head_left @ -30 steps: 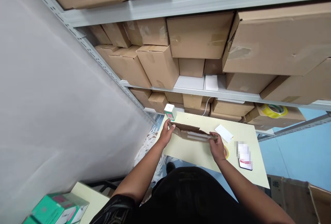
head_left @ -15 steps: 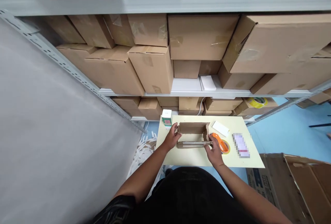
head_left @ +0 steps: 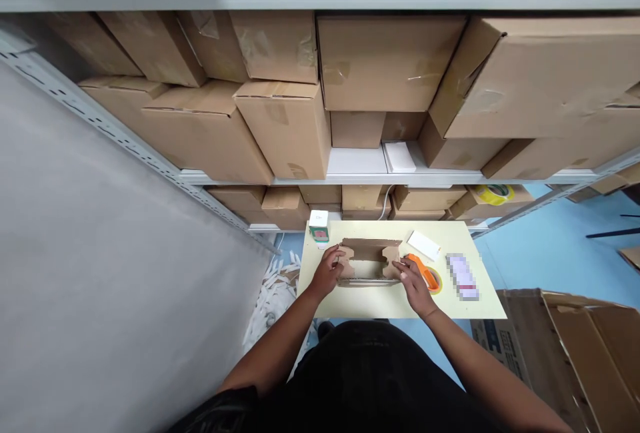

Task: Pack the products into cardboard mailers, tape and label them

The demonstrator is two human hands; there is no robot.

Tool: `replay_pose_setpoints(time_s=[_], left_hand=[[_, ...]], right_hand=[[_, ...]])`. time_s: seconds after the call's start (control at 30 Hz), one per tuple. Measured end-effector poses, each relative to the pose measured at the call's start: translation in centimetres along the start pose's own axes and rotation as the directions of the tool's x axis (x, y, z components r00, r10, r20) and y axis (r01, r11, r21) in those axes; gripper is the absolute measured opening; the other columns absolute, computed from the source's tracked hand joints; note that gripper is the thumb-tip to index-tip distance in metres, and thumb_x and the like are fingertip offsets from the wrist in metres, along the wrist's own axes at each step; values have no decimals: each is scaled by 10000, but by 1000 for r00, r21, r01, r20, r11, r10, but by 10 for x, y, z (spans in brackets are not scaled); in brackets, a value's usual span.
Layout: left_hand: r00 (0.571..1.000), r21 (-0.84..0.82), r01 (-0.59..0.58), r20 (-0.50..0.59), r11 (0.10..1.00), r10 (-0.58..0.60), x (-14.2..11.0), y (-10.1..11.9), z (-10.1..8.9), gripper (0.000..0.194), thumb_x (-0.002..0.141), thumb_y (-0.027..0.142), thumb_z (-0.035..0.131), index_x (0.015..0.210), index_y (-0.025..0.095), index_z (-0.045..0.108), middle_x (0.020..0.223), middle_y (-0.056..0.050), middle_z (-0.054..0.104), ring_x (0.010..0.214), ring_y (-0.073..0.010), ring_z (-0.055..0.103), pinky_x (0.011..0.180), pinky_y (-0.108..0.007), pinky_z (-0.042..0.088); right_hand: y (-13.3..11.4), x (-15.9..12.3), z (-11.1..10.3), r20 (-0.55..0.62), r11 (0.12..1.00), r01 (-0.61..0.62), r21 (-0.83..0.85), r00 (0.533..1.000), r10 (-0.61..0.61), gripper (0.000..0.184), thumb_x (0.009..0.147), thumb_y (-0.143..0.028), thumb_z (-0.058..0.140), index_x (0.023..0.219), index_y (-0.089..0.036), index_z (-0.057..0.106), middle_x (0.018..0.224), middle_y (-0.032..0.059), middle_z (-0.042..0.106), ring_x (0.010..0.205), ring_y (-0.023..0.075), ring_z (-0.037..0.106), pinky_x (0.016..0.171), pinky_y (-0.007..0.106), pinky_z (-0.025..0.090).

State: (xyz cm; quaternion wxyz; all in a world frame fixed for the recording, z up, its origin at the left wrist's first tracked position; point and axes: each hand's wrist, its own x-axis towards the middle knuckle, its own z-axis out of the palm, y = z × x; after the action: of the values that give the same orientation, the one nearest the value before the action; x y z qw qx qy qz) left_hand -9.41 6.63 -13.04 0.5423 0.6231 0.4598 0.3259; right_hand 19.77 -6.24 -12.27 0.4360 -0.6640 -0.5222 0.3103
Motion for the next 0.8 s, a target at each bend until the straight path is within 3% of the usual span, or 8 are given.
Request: replay_pose_setpoints(time_s=[0.1, 0.23, 0.3, 0.43, 0.57, 0.67, 0.8], left_hand=[[1000, 33, -2, 14, 999, 1, -3, -3, 1, 379, 867, 410, 685, 1185, 203, 676, 1569, -140, 414, 1406, -326, 474, 1007, -415, 539], [997, 35, 72, 11, 997, -72, -3, 5, 0, 764, 810, 313, 769, 1505, 247, 459, 1500, -157, 502, 1172, -259, 614, 882, -375, 569], [998, 77, 65, 20, 995, -67, -1, 11, -2, 863, 778, 258, 784, 1556, 288, 411, 1554, -142, 469, 1141, -243, 613, 868, -359, 563], [997, 117, 55, 39, 992, -60, 4, 17, -4, 622, 820, 288, 718, 1425, 267, 578, 1560, -112, 479, 1156, -250, 609, 914, -383, 558], [999, 88, 47, -17, 995, -46, -2, 17, -3, 389, 946, 420, 576, 1275, 223, 644, 1424, -97, 602, 1225, -247, 603, 1113, -441, 466], [998, 101, 52, -24, 994, -50, -8, 20, -2, 407, 958, 496, 569, 1255, 223, 622, 1397, -98, 617, 1241, -251, 602, 1098, -429, 478], [994, 102, 104, -52, 989, -100, -7, 30, 1, 563, 946, 530, 590, 1413, 229, 501, 1403, -131, 600, 1167, -243, 634, 1005, -405, 518]], right_hand=[[9, 5, -4, 43, 991, 94, -99, 995, -90, 504, 966, -623, 534, 1280, -276, 722, 1380, 122, 575, 1333, 339, 527, 1152, 560, 432], [15, 14, -3, 9, 968, 151, -200, 988, -153, 431, 1008, -576, 472, 1168, -242, 691, 1218, 130, 612, 1183, 320, 589, 1042, 537, 500], [14, 19, -2, 6, 965, 140, -221, 990, -142, 405, 1015, -568, 457, 1136, -235, 652, 1137, 118, 612, 1060, 297, 612, 950, 497, 531], [12, 28, 4, -33, 962, 75, -264, 996, -87, 417, 988, -603, 476, 1101, -218, 592, 1083, 116, 604, 982, 292, 607, 884, 473, 527], [12, 31, 8, -58, 960, -3, -279, 998, -14, 467, 934, -629, 534, 1132, -208, 561, 1117, 132, 624, 1033, 312, 612, 917, 480, 512], [12, 32, 10, -51, 956, -64, -285, 997, 52, 486, 906, -621, 564, 1162, -209, 546, 1127, 128, 634, 1015, 307, 622, 895, 465, 517], [9, 34, 12, -54, 947, -129, -295, 991, 118, 492, 860, -616, 610, 1150, -225, 541, 1106, 106, 645, 969, 292, 642, 848, 430, 520]])
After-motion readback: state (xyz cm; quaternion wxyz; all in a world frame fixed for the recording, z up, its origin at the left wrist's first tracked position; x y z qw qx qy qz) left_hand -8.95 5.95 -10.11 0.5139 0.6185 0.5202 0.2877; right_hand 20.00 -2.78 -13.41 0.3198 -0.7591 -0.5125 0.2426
